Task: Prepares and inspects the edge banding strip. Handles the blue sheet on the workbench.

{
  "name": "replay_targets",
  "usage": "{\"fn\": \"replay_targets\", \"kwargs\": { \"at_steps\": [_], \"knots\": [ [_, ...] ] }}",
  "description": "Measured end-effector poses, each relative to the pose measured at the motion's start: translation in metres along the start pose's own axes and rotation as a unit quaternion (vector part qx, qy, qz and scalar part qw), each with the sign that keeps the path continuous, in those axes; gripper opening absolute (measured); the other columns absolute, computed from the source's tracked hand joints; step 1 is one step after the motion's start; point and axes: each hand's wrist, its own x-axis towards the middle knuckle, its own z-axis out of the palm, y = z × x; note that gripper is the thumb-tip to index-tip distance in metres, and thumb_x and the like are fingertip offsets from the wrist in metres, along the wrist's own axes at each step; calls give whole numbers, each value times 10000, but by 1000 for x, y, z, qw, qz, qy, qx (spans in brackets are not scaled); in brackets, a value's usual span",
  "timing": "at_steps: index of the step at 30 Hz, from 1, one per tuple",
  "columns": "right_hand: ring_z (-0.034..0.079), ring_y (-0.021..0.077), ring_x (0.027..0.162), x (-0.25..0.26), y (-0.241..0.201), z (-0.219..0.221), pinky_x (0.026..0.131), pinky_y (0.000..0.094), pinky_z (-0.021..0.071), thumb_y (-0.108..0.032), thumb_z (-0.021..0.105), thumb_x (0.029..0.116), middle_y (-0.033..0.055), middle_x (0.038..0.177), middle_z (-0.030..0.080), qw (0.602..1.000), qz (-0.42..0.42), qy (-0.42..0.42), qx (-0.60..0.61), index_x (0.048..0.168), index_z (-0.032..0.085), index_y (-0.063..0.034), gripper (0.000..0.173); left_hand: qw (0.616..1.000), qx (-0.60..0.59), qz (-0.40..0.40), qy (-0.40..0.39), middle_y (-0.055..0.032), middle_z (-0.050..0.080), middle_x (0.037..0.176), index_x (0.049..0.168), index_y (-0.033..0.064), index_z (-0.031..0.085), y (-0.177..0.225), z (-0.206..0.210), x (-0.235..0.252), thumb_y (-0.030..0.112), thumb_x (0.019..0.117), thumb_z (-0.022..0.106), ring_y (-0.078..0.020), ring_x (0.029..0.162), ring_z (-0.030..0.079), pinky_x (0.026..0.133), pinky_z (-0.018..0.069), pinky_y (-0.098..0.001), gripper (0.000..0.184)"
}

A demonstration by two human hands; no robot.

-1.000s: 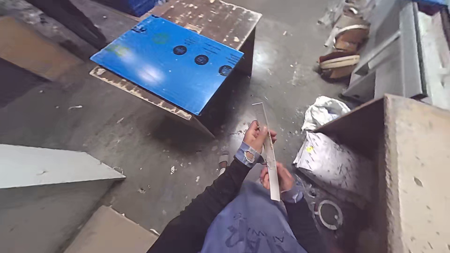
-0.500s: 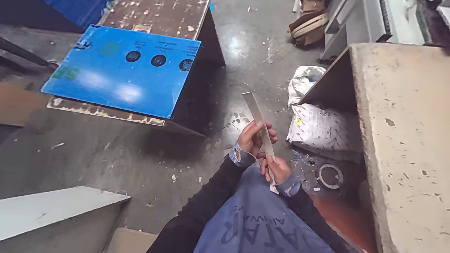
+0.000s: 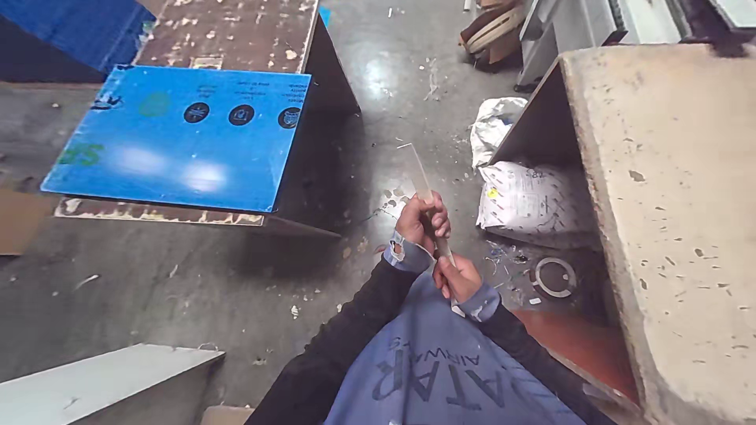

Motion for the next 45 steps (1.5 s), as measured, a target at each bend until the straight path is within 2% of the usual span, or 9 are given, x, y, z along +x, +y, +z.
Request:
{"fn": "replay_targets", "kwargs": {
  "at_steps": [18,21,25,28,30,32,37,40,45],
  "knots": [
    [490,10,432,-3,4,-5,414,190,431,-259,377,1067,-85,597,591,998,19,-4,54,991,604,-74,303,998,36,59,-7,62,497,556,879,187,577,-19,-5,-3,121,941,391,-56,445,497,456,467,-228,207],
    [495,19,424,-1,6,-7,404,189,433,-234,355,1063,-75,602,595,996,31,0,81,982,597,-76,300,996,45,68,38,37,542,571,889,151,572,-21,0,-4,2,848,409,-72,458,524,467,481,-245,225],
    [551,54,429,1,6,-14,397,217,483,-256,311,1071,-40,622,633,986,46,-38,158,1112,614,-29,381,987,158,-1,-10,-46,712,840,1167,65,562,-12,-4,0,39,910,395,-143,696,699,668,613,-317,308],
    [613,61,497,4,-3,-14,472,235,548,-215,296,1065,-27,644,664,989,15,-7,144,1006,639,-30,394,967,237,-11,-97,-82,755,895,1280,11,518,-15,-9,-1,175,1024,394,-179,784,745,767,634,-358,328],
    [644,5,660,10,-5,-18,634,216,567,-166,417,1033,-50,757,699,993,-64,95,26,957,693,-25,319,951,292,32,-98,-83,744,880,1281,-30,533,-16,-5,-8,155,1048,394,-169,759,734,735,635,-351,328],
    [691,77,826,17,-13,-29,751,286,597,-183,546,987,50,951,731,972,-125,179,-88,1129,685,35,295,928,355,87,-76,-87,737,868,1281,-41,576,-16,-2,-14,122,1059,422,-159,718,709,681,621,-343,316],
    [722,133,851,20,-48,-33,745,322,641,-179,689,932,79,1012,730,902,-287,264,-184,1165,684,2,295,866,448,208,-82,-63,744,844,1269,-41,616,-23,-5,-25,118,1047,472,-147,640,701,605,635,-343,308],
    [730,112,826,18,-67,-22,750,304,648,-122,716,908,72,981,743,891,-300,276,-199,1090,713,10,224,814,500,287,-69,-39,731,771,1281,-35,645,-26,0,-31,115,1026,524,-102,612,687,584,622,-311,319],
    [739,111,776,14,-75,-24,714,298,655,-64,765,870,68,924,765,900,-301,262,-174,1021,747,6,167,749,547,367,-68,-99,747,872,1364,-14,627,-30,-3,-30,111,1009,535,-125,660,688,618,619,-342,388]
  ]
}}
